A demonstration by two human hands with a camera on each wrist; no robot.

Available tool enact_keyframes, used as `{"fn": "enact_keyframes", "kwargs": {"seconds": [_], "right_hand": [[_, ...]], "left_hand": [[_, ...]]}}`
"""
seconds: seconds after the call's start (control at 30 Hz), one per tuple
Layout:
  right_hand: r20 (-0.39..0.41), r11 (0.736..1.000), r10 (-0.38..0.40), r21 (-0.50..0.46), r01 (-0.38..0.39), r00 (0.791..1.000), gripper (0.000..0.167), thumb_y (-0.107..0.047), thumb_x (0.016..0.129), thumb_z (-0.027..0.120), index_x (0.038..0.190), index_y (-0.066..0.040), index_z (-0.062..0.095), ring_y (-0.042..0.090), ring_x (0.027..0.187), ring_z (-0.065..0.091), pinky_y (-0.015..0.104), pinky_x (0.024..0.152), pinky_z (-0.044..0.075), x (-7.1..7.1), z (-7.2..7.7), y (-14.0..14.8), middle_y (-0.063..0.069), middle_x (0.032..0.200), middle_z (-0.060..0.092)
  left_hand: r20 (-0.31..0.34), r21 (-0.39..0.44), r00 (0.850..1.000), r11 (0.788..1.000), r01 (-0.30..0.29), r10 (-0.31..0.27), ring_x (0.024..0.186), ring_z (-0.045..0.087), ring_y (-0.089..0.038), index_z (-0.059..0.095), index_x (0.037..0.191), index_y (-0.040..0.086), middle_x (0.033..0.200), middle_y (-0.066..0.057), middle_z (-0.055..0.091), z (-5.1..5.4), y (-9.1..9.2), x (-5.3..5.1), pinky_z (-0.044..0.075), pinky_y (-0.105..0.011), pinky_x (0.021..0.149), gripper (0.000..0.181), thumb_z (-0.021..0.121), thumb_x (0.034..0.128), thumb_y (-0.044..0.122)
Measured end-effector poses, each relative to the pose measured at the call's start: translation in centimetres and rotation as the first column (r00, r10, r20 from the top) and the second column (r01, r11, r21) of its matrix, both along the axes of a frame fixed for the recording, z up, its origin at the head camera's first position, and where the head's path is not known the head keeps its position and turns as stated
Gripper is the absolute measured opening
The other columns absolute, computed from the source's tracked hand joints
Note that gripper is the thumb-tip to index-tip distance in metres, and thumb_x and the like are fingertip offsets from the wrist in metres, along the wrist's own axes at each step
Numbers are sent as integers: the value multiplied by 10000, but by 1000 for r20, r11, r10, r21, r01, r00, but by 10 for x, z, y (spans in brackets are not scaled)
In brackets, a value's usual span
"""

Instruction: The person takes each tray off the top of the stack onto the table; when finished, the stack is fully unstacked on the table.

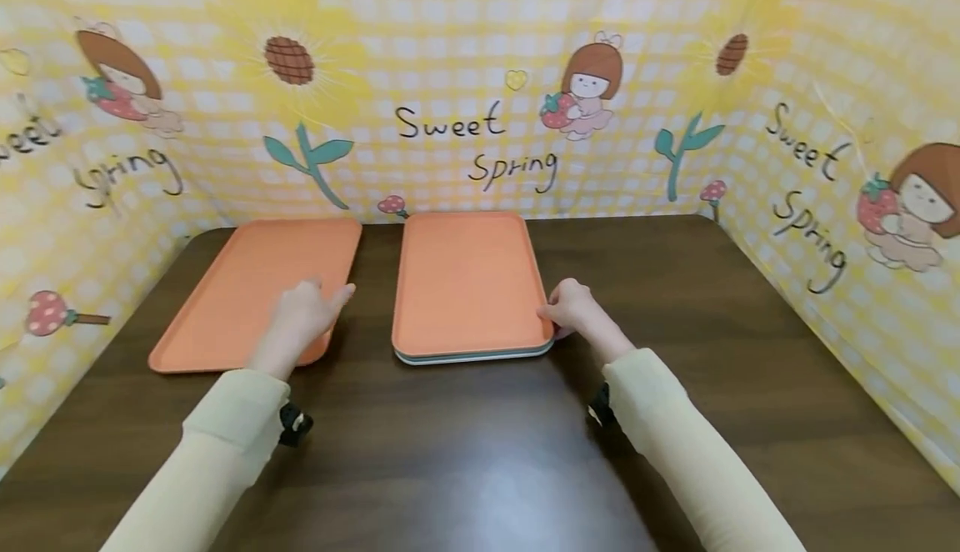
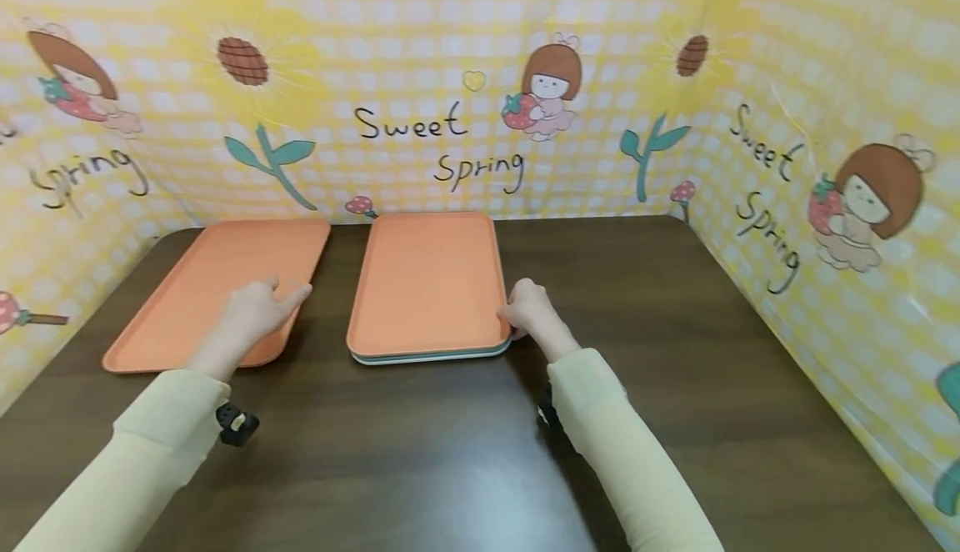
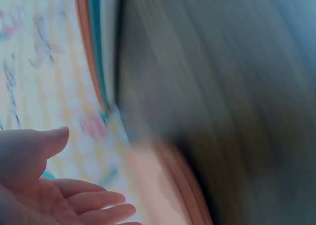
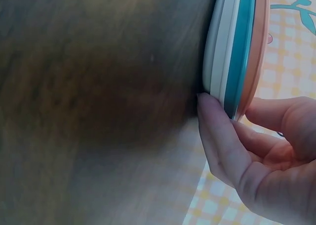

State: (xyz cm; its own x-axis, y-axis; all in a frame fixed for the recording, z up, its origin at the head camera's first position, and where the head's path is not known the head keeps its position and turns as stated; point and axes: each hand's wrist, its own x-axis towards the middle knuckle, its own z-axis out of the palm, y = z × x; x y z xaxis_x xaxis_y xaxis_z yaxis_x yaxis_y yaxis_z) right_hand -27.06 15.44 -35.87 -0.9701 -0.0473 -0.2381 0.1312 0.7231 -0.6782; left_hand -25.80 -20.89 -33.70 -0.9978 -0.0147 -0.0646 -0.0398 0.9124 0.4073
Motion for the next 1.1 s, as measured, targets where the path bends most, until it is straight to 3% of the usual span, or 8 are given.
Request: {"fn": "enact_keyframes", "kwargs": {"seconds": [0.17,0.3,0.37,0.43,0.53,0.67,0.87,1.1], "right_hand": [[-11,999,42,15,-42,999,212,-94,861,625,700,43,647,159,490,655,286,544,556,-9,3,-22,66,546,592],[-18,999,32,5,-31,999,196,-82,852,633,706,49,649,163,494,657,294,545,558,-9,3,-22,66,556,592],[-7,1000,14,-4,-14,1000,176,-77,850,640,739,59,655,164,499,658,298,545,559,-8,3,-17,82,597,601],[11,1000,-8,-12,8,1000,162,-75,850,643,775,68,656,162,500,656,298,543,559,-5,3,-11,104,654,610],[27,999,-31,-24,31,999,158,-70,850,640,814,83,655,155,497,651,299,542,559,-3,2,-4,140,721,624],[4,999,-46,-21,46,999,167,-67,834,654,832,99,675,142,481,643,287,532,556,-1,3,0,161,708,651],[-28,998,-61,0,61,998,142,-42,805,666,805,100,671,112,427,612,261,494,541,-1,4,-2,127,612,638],[-47,998,-63,-14,63,997,124,-40,788,657,780,84,669,92,403,597,261,493,539,-1,2,-4,124,624,641]], "left_hand": [[-13,-21,1000,1000,9,-10,1126,499,-512,420,1286,-198,1262,-401,470,-2,22,3,435,-542,938,713,452,951,430],[-10,24,1000,1000,12,-12,1090,545,-462,536,1200,-162,1208,-347,552,-9,39,-1,461,-507,918,565,536,914,325],[-13,70,1000,997,9,-8,928,605,-396,648,1042,-108,1030,-278,652,-13,49,-3,512,-434,791,412,568,884,264],[-22,110,1000,994,10,-7,693,592,-295,687,778,-24,744,-165,660,-16,59,-4,485,-340,600,266,583,858,206],[-34,155,999,988,-1,7,460,397,-158,517,495,94,465,1,440,-19,70,-4,306,-242,446,341,592,825,135],[-50,171,998,985,-21,30,421,325,-115,412,462,145,432,49,345,-18,76,-4,259,-220,429,390,590,805,87],[-16,174,999,984,-26,29,443,372,-118,455,499,133,452,47,382,-18,75,-5,292,-219,440,343,593,811,93],[22,179,999,983,-44,41,410,375,-110,407,454,166,426,47,394,-18,69,-6,292,-217,421,396,569,803,76]]}}
